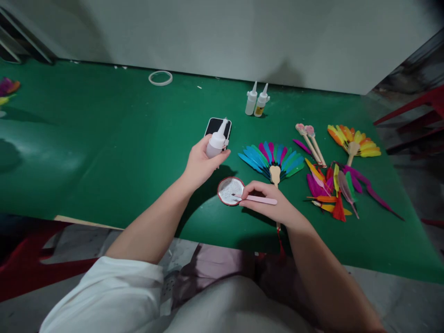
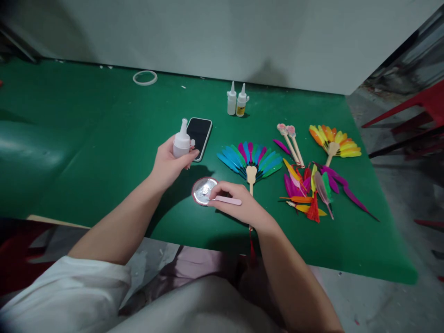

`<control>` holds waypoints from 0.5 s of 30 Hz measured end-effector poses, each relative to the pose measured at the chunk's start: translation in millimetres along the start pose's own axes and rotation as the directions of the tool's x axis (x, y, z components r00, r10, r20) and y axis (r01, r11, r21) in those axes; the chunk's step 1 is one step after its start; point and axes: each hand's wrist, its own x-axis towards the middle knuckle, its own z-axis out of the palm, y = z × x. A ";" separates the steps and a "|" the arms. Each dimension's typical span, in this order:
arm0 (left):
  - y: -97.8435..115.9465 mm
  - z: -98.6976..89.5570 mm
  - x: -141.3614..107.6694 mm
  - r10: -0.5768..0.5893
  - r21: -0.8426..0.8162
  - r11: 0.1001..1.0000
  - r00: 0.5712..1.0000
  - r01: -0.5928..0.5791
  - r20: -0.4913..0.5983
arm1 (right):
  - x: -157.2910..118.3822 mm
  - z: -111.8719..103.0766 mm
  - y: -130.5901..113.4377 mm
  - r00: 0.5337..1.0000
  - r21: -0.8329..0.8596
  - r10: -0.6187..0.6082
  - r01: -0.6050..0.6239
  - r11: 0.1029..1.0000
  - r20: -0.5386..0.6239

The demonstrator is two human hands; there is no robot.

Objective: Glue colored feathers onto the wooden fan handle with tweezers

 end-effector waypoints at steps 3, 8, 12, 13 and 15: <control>-0.1 0.0 0.3 0.003 0.002 1.000 1.000 -0.003 0.001 | -0.5 -0.3 -1.1 1.000 0.003 0.030 -0.030 1.000 0.002; 0.2 0.0 0.5 0.009 0.002 1.000 1.000 -0.009 -0.002 | -1.3 0.0 -3.6 0.999 -0.008 0.037 -0.037 0.999 0.005; 0.3 0.1 0.5 0.008 0.001 1.000 1.000 -0.008 -0.005 | 2.5 0.4 -3.4 1.000 0.002 0.020 -0.020 1.000 -0.016; -0.2 0.0 0.5 0.007 0.002 1.000 1.000 -0.007 -0.005 | 3.3 0.0 -3.8 0.999 0.018 0.025 -0.024 1.000 -0.035; -1.4 -0.2 0.8 0.008 0.005 1.000 1.000 -0.008 -0.004 | 1.9 -1.3 -6.5 0.997 0.073 0.020 -0.015 0.997 -0.075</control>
